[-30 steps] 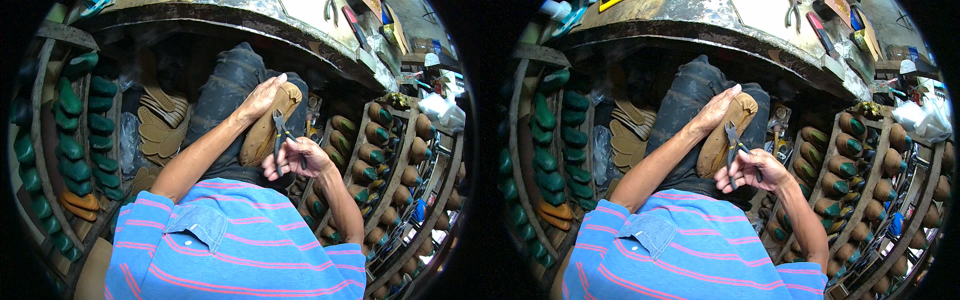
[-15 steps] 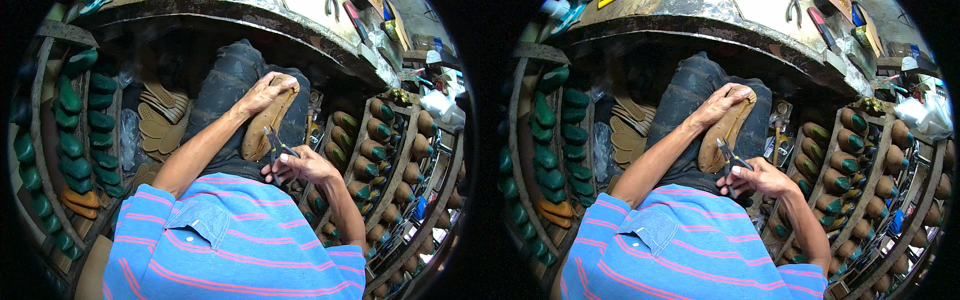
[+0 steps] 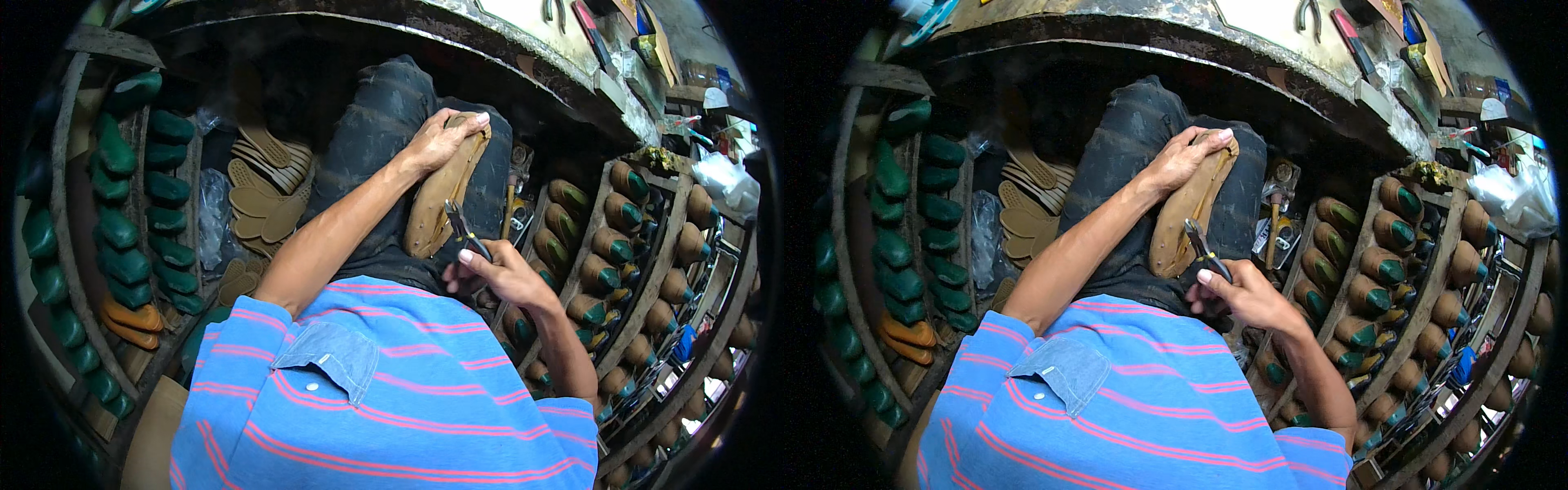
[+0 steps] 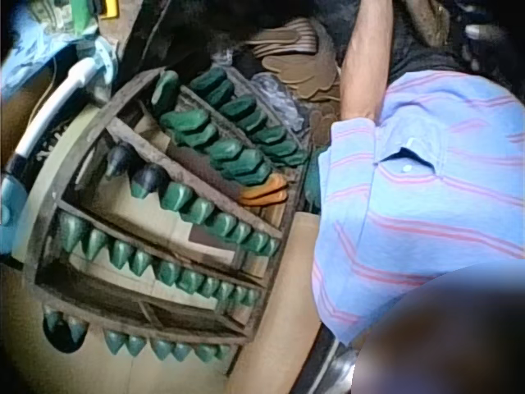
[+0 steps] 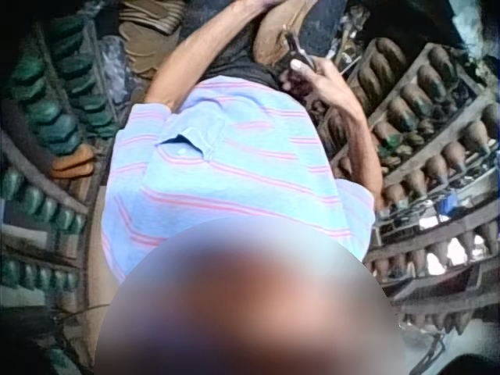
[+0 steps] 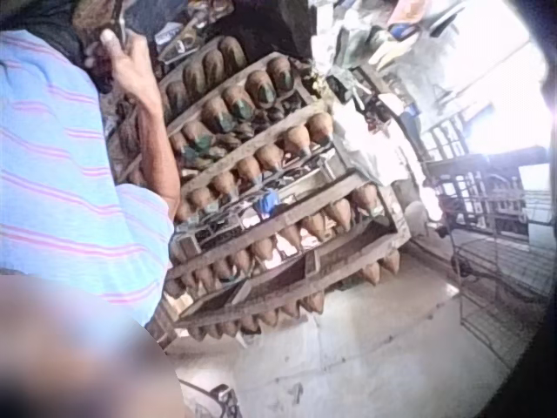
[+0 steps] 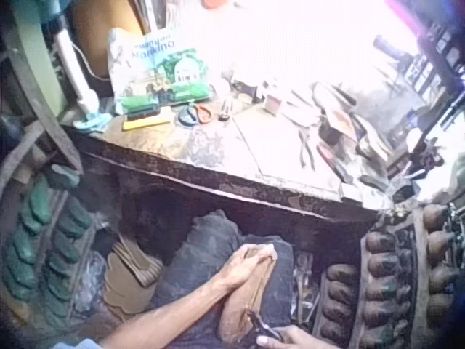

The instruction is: The person uses pliers to pull nails from a shoe sole, then hammers the nails back in and smooths the sole with a red sanding block. The process is repeated on a second shoe sole.

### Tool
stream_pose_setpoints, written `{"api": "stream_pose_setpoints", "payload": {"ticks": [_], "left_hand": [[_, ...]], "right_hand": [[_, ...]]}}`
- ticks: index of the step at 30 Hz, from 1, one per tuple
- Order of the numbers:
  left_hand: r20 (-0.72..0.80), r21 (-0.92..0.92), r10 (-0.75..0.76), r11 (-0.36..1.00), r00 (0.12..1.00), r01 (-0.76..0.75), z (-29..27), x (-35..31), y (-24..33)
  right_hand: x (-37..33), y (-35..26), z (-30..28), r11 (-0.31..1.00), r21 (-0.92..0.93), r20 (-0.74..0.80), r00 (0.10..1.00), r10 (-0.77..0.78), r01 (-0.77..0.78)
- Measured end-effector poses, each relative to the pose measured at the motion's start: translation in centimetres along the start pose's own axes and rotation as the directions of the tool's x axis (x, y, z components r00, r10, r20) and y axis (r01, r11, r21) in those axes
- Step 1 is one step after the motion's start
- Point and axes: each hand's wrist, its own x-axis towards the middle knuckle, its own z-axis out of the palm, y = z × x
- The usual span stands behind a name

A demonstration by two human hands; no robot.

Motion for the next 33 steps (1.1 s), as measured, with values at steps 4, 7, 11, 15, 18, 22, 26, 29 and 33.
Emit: {"api": "stream_pose_setpoints", "payload": {"ticks": [4,7,11,15,18,22,26,29,33], "left_hand": [[-0.05,0.012,-0.025,1.0,0.998,0.026,0.5,-0.1,-0.1],[-0.038,0.001,-0.054,0.999,0.998,0.054,0.7,-0.2,-0.1],[-0.071,-0.001,-0.026,1.0,0.997,0.026,0.4,0.0,-0.1],[-0.086,-0.004,-0.056,0.998,0.995,0.056,0.0,0.3,-0.2],[-0.062,-0.011,-0.076,0.997,0.995,0.075,-0.2,0.4,-0.3],[-0.044,-0.002,-0.076,0.997,0.996,0.076,0.0,0.4,-0.3],[-0.072,0.062,-0.09,0.994,0.993,0.095,0.4,-0.1,0.1],[-0.092,0.084,-0.099,0.991,0.991,0.106,0.5,-0.3,0.4],[-0.081,0.064,-0.082,0.994,0.993,0.087,0.4,-0.2,0.4]], "right_hand": [[0.4,1.5,-0.2,0.897,0.442,0.255,0.957,-0.141,0.015],[2.0,2.7,0.2,0.784,0.617,0.291,0.946,-0.144,-0.07],[2.4,3.1,1.5,0.828,0.561,0.15,0.982,-0.112,0.009],[0.8,2.5,3.0,0.484,-0.851,-0.156,0.784,-0.601,0.202],[-0.6,2.3,2.7,0.932,-0.351,-0.216,0.961,-0.175,0.091],[-0.9,2.9,0.9,0.946,0.319,0.158,0.981,-0.108,0.053],[0.3,4.2,0.3,0.906,0.419,0.257,0.964,-0.067,-0.049],[0.9,4.7,0.5,0.885,0.463,0.245,0.967,-0.076,-0.048],[0.8,4.2,1.1,0.921,0.388,0.169,0.983,-0.079,0.007]]}}
